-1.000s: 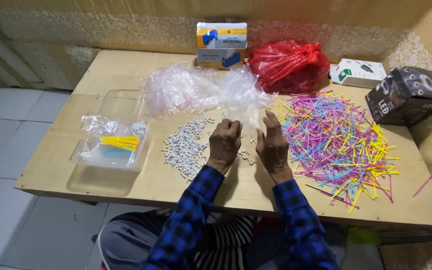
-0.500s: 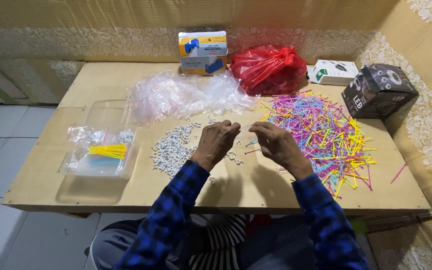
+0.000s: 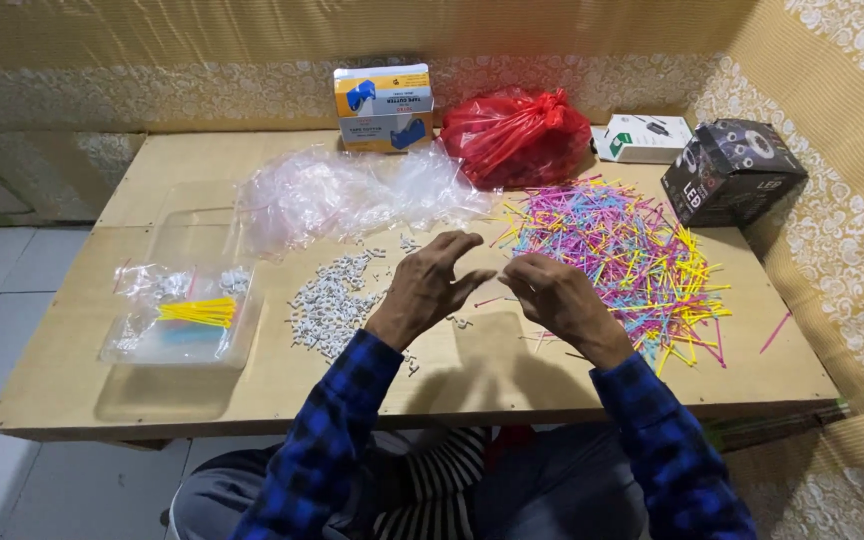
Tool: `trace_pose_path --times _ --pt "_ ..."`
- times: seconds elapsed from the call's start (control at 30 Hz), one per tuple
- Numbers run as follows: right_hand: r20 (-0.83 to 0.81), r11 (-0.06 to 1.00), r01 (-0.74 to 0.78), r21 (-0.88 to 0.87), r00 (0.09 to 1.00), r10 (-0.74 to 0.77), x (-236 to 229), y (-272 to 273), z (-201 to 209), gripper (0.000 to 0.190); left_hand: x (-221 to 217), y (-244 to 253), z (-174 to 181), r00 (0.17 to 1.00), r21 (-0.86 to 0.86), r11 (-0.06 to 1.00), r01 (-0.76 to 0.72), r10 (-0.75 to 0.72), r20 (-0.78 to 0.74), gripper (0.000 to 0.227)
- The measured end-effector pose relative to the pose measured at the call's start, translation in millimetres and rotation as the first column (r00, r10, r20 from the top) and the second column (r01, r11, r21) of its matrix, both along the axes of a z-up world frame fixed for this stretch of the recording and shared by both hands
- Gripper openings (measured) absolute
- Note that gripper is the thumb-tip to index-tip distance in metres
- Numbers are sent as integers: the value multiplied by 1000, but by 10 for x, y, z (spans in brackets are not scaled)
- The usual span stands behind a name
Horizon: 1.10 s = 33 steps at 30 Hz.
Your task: The person picks up colorful plastic sticks and small white electronic components, threading the sticks through the components and placing them into a small yellow plastic bag.
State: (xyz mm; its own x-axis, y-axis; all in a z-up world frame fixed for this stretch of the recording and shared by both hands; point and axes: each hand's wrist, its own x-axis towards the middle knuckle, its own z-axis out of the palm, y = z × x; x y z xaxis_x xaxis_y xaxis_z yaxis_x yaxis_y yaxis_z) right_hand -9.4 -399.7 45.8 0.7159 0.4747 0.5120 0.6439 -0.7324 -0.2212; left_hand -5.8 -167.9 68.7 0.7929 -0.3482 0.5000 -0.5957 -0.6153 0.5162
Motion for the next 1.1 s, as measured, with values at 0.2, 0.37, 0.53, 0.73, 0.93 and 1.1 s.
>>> trace_pose_path --times 0.2,0.37,0.53,0.73,0.93,1.1 --pt "-4 994 28 105 1000 -28 -30 99 -17 3 -21 65 -108 1000 209 977 25 -25 -3 22" --pt "-49 982 -4 188 999 14 -139 148 116 9 109 117 -271 996 170 984 60 -48 -76 3" --pt "-85 971 -23 236 995 44 -229 136 239 17 23 153 -113 999 321 946 36 -23 -45 1" --pt "-121 988 -40 149 991 58 -281 95 284 22 77 138 -252 991 360 930 78 -33 -129 6" --pt "-190 980 -25 198 980 63 -193 -39 205 17 37 131 -177 971 238 960 149 -97 -218 6" --pt "-307 894 131 429 952 8 -166 -319 367 25 18 110 -30 951 179 972 150 -92 -294 8"
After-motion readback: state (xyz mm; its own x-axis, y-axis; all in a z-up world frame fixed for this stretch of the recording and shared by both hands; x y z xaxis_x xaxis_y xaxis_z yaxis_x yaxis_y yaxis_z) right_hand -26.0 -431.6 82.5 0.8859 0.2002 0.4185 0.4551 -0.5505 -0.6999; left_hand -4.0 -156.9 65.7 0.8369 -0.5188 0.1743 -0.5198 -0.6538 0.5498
